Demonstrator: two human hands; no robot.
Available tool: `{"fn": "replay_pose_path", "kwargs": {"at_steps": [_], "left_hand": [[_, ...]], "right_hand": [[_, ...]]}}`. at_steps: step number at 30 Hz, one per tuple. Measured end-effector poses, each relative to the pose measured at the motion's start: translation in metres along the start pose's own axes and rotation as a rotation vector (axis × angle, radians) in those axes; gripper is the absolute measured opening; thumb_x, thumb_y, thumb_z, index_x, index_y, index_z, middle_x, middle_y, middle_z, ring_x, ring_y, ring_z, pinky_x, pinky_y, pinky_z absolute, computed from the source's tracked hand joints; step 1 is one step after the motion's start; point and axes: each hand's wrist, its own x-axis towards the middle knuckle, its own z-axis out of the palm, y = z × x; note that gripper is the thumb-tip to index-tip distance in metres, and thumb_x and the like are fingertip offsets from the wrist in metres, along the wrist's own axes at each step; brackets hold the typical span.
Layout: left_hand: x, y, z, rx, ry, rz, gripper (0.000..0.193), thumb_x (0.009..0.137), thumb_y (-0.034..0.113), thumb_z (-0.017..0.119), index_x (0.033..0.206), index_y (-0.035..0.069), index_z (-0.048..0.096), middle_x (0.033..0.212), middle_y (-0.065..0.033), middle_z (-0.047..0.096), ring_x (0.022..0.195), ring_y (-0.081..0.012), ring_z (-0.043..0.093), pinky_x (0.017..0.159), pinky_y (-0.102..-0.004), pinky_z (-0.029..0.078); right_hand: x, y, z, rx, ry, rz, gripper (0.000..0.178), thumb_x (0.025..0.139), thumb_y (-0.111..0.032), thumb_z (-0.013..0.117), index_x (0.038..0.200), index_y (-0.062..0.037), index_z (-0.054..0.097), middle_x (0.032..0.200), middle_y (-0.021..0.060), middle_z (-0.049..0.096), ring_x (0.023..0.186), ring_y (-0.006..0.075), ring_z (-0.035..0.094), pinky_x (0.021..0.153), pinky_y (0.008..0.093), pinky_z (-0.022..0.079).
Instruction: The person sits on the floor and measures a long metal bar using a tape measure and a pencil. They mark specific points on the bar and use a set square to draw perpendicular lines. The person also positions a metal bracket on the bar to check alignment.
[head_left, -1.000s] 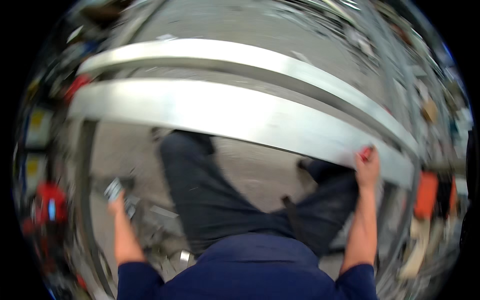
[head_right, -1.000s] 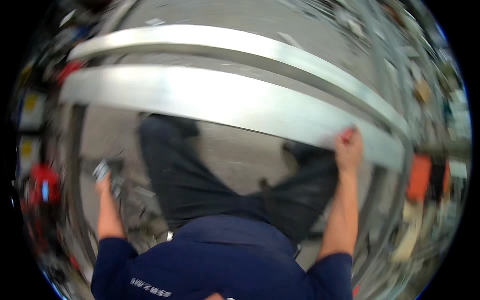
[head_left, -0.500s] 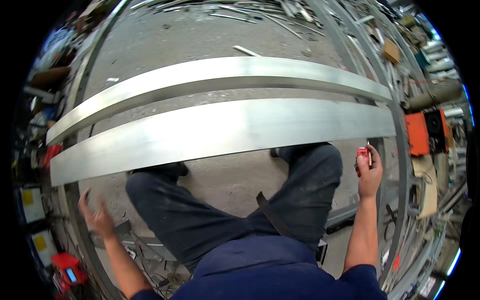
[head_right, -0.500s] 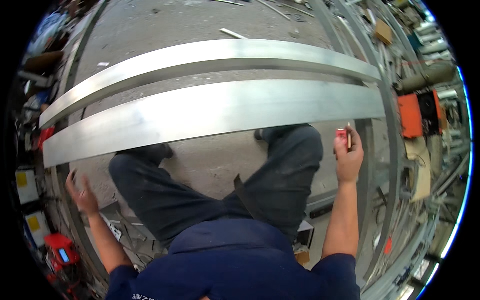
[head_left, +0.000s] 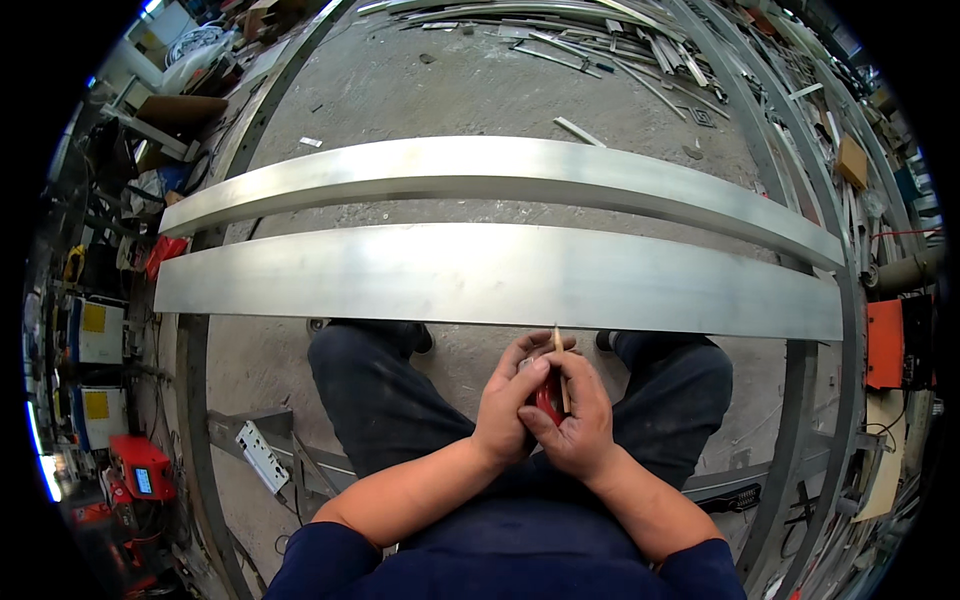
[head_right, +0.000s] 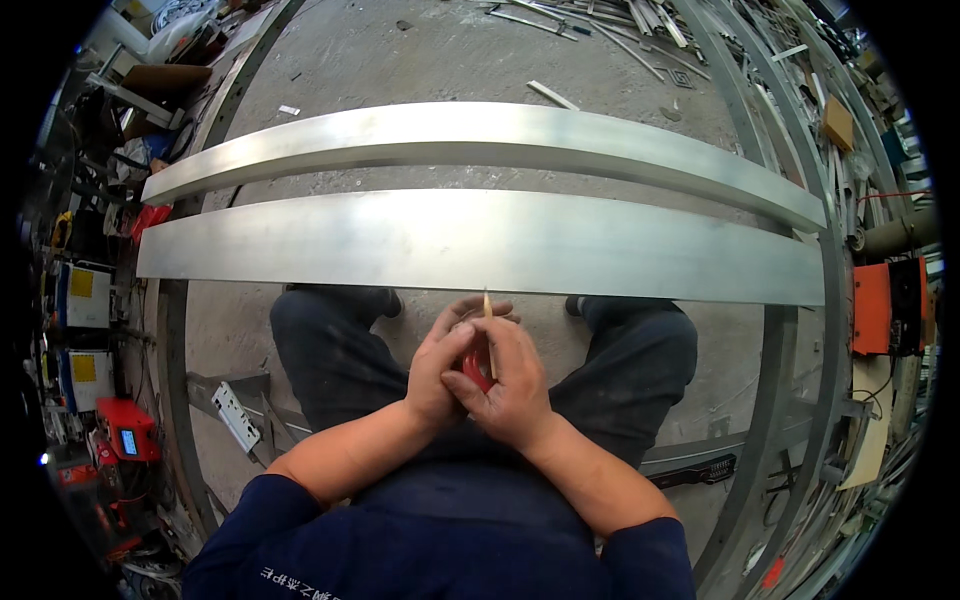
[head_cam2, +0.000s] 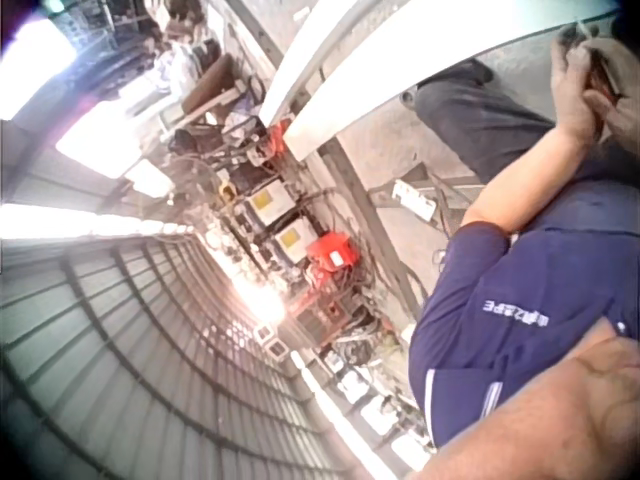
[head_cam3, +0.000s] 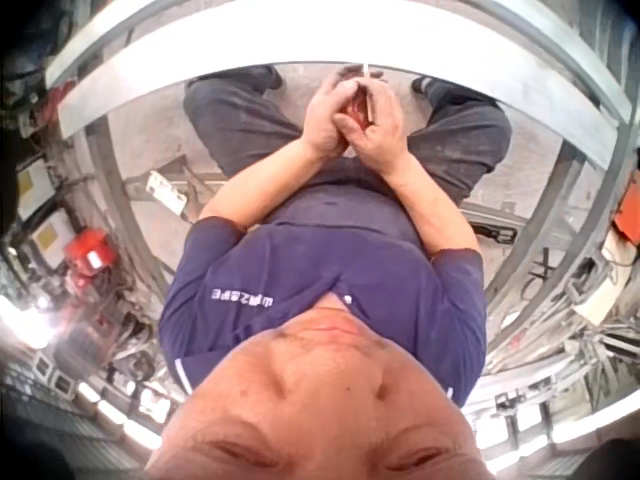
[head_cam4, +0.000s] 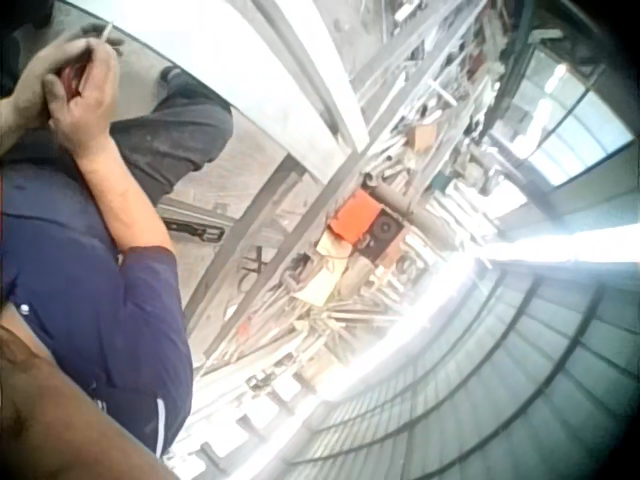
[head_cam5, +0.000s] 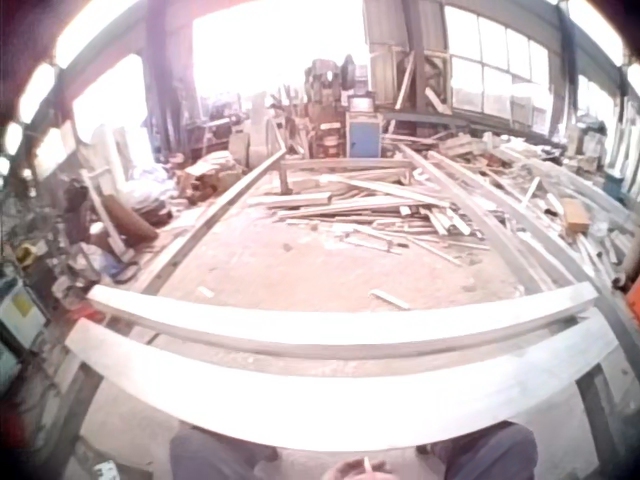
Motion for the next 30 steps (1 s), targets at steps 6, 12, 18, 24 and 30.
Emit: {"fn": "replay_pose_path", "kwargs": {"at_steps": [6,12,18,24,30], "left_hand": [[0.008,0.015,-0.016,0.187,0.124,-0.153,0.047,0.113,0.037,0.046,0.145,0.003,0.048,0.121,-0.0104,0.065,0.105,-0.0164,0.064,0.094,-0.032,0.054],[0.016,0.037,-0.039,0.81,-0.06,-0.044,0.079,0.106,0.053,0.058,0.158,0.0,0.029,0.119,-0.0225,0.066,0.109,-0.0304,0.066,0.096,-0.0385,0.053],[0.013,0.075,-0.044,1.187,-0.118,-0.13,0.088,0.097,0.056,0.07,0.154,0.001,0.033,0.11,-0.0277,0.073,0.104,-0.0455,0.072,0.091,-0.0475,0.056],[0.01,0.092,-0.102,1.152,0.013,-0.068,0.054,0.096,0.05,0.074,0.109,-0.001,0.067,0.09,-0.0173,0.074,0.09,-0.0316,0.075,0.08,-0.0404,0.057],[0.024,0.099,-0.145,0.677,0.115,-0.19,0.034,0.109,0.028,0.062,0.093,-0.001,0.071,0.081,-0.0047,0.07,0.075,-0.0097,0.064,0.071,-0.027,0.051]], "right_hand": [[0.026,-0.006,-0.009,-0.113,0.008,-0.079,0.055,0.091,-0.036,0.082,0.127,0.0005,0.064,0.119,0.0154,0.069,0.111,0.0333,0.064,0.099,0.0419,0.051],[0.041,0.005,-0.014,0.223,-0.328,0.349,0.04,0.091,-0.011,0.079,0.126,-0.0019,0.065,0.109,0.0141,0.072,0.097,0.0254,0.072,0.088,0.035,0.057],[0.076,-0.009,-0.001,0.155,-0.579,0.292,0.036,0.089,-0.005,0.076,0.122,-0.0029,0.063,0.103,0.0087,0.07,0.095,0.0188,0.067,0.086,0.0341,0.055],[0.147,0.005,0.001,0.11,-0.393,0.21,0.029,0.092,-0.007,0.077,0.118,-0.0043,0.063,0.1,0.0093,0.068,0.093,0.0208,0.067,0.084,0.0346,0.054],[0.204,0.063,0.018,0.137,0.211,0.004,0.026,0.102,-0.007,0.071,0.126,-0.0016,0.063,0.11,0.0066,0.072,0.1,0.0146,0.067,0.093,0.0287,0.055]]}}
